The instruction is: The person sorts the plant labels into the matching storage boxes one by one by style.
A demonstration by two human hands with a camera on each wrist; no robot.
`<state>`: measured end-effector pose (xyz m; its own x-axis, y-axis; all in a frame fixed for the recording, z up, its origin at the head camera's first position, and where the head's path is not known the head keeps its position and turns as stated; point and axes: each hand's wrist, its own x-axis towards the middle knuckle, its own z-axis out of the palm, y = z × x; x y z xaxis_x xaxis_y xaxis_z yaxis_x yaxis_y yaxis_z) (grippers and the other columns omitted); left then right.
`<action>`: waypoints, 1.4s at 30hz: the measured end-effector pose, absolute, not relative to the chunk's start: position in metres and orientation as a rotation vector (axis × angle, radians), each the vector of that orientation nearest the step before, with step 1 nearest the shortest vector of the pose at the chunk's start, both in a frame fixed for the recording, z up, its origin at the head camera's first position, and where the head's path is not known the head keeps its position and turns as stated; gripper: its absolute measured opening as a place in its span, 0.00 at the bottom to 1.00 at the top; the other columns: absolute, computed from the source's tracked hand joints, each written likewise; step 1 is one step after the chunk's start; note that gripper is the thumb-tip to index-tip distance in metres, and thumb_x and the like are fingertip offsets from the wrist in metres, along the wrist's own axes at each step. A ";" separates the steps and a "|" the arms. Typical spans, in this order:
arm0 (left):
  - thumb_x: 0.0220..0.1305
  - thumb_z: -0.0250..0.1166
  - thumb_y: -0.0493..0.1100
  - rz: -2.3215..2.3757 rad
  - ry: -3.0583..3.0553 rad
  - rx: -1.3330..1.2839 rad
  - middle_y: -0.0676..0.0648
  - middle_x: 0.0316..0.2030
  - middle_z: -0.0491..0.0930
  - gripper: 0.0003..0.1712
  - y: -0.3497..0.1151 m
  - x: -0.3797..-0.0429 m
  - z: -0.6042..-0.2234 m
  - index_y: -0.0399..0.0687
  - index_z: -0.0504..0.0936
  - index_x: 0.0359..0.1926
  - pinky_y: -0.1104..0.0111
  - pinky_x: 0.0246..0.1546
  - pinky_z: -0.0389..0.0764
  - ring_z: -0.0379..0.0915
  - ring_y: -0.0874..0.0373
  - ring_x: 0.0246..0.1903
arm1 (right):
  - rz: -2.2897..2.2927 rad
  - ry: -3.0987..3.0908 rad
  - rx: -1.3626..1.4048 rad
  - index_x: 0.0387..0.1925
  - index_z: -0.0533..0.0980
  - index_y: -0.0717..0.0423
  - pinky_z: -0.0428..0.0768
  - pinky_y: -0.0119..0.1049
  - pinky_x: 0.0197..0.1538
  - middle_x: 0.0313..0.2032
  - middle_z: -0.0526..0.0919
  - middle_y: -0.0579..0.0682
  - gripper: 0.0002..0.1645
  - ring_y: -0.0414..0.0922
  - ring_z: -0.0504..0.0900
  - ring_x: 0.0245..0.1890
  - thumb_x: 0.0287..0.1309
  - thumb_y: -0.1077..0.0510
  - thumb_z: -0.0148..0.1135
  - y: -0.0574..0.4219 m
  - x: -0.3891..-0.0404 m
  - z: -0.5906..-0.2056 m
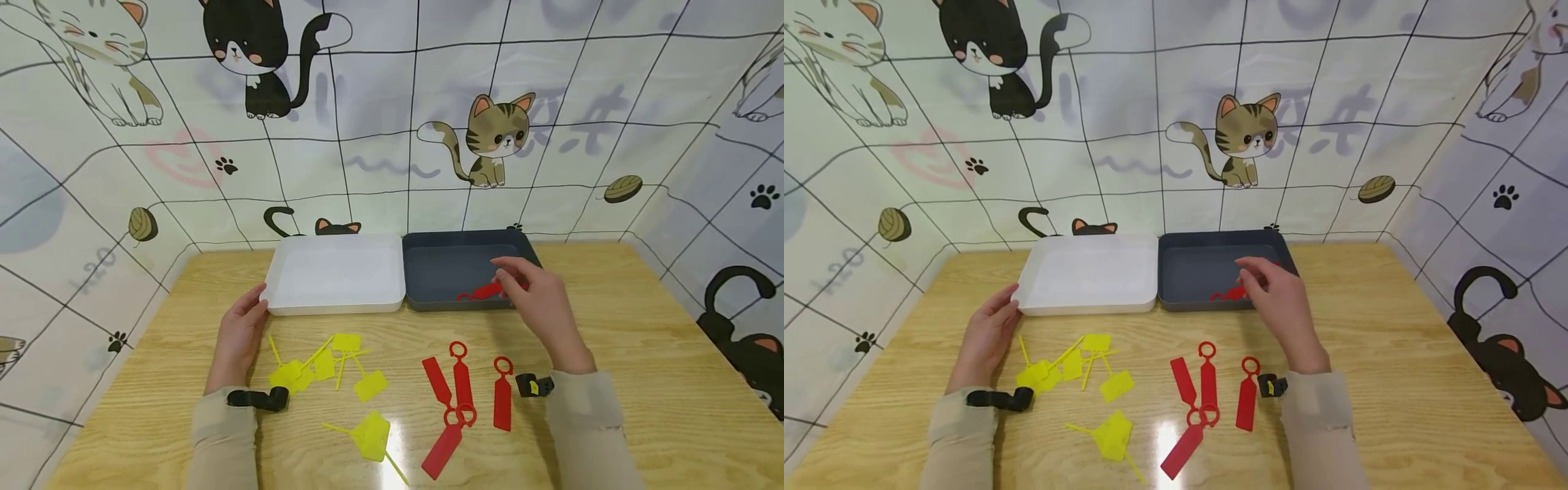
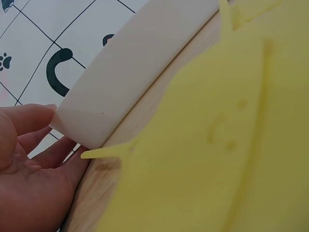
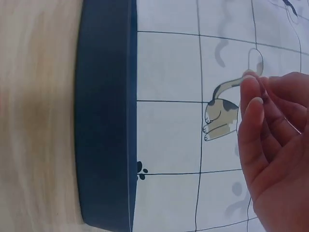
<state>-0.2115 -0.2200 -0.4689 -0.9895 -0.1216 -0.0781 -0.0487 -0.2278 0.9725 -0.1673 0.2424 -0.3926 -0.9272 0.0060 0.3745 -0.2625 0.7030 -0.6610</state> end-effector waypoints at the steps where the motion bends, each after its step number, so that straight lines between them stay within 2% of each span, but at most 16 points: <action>1: 0.65 0.51 0.37 -2.416 -1.925 0.216 0.43 0.64 0.53 0.27 -0.220 -0.211 -0.469 0.41 0.60 0.64 0.73 0.58 0.59 0.51 0.54 0.62 | 1.055 -2.598 0.216 0.50 0.74 0.46 0.73 0.33 0.24 0.31 0.79 0.43 0.17 0.40 0.76 0.24 0.60 0.50 0.52 0.242 -0.166 -0.394; 7: 0.64 0.52 0.38 -2.416 -1.932 0.228 0.44 0.64 0.53 0.27 -0.219 -0.213 -0.472 0.42 0.61 0.64 0.72 0.59 0.58 0.51 0.55 0.62 | 0.854 -2.793 0.347 0.49 0.75 0.48 0.72 0.34 0.26 0.29 0.79 0.42 0.18 0.39 0.75 0.25 0.55 0.54 0.60 0.244 -0.158 -0.402; 10: 0.65 0.52 0.38 -2.413 -1.928 0.219 0.44 0.65 0.52 0.26 -0.220 -0.213 -0.473 0.42 0.61 0.64 0.72 0.59 0.57 0.51 0.55 0.62 | 0.783 -2.840 0.414 0.48 0.75 0.49 0.74 0.33 0.28 0.32 0.79 0.42 0.19 0.39 0.76 0.28 0.52 0.57 0.62 0.246 -0.154 -0.404; 18: 0.65 0.52 0.38 -2.410 -1.929 0.220 0.45 0.65 0.52 0.26 -0.220 -0.212 -0.474 0.43 0.61 0.64 0.71 0.59 0.57 0.52 0.56 0.61 | 0.789 -3.127 0.442 0.50 0.73 0.55 0.74 0.34 0.31 0.39 0.78 0.48 0.21 0.41 0.75 0.33 0.53 0.60 0.61 0.253 -0.147 -0.408; 22: 0.64 0.52 0.38 -2.414 -1.926 0.208 0.44 0.65 0.52 0.26 -0.220 -0.212 -0.473 0.42 0.61 0.64 0.70 0.59 0.57 0.52 0.56 0.61 | 0.787 -3.228 0.456 0.46 0.75 0.58 0.74 0.34 0.32 0.40 0.78 0.50 0.18 0.42 0.75 0.33 0.50 0.62 0.61 0.258 -0.145 -0.418; 32: 0.65 0.52 0.38 -2.405 -1.950 0.231 0.44 0.65 0.51 0.27 -0.221 -0.211 -0.470 0.43 0.61 0.64 0.70 0.59 0.57 0.51 0.56 0.62 | 0.800 -3.311 0.521 0.41 0.75 0.55 0.73 0.36 0.36 0.33 0.73 0.45 0.21 0.43 0.71 0.33 0.41 0.62 0.68 0.266 -0.138 -0.428; 42: 0.65 0.51 0.37 -2.417 -1.945 0.227 0.45 0.65 0.51 0.26 -0.220 -0.212 -0.469 0.43 0.61 0.64 0.71 0.59 0.57 0.50 0.56 0.62 | 0.883 -3.274 0.762 0.32 0.75 0.48 0.71 0.30 0.31 0.30 0.68 0.46 0.14 0.42 0.68 0.28 0.42 0.65 0.67 0.264 -0.139 -0.432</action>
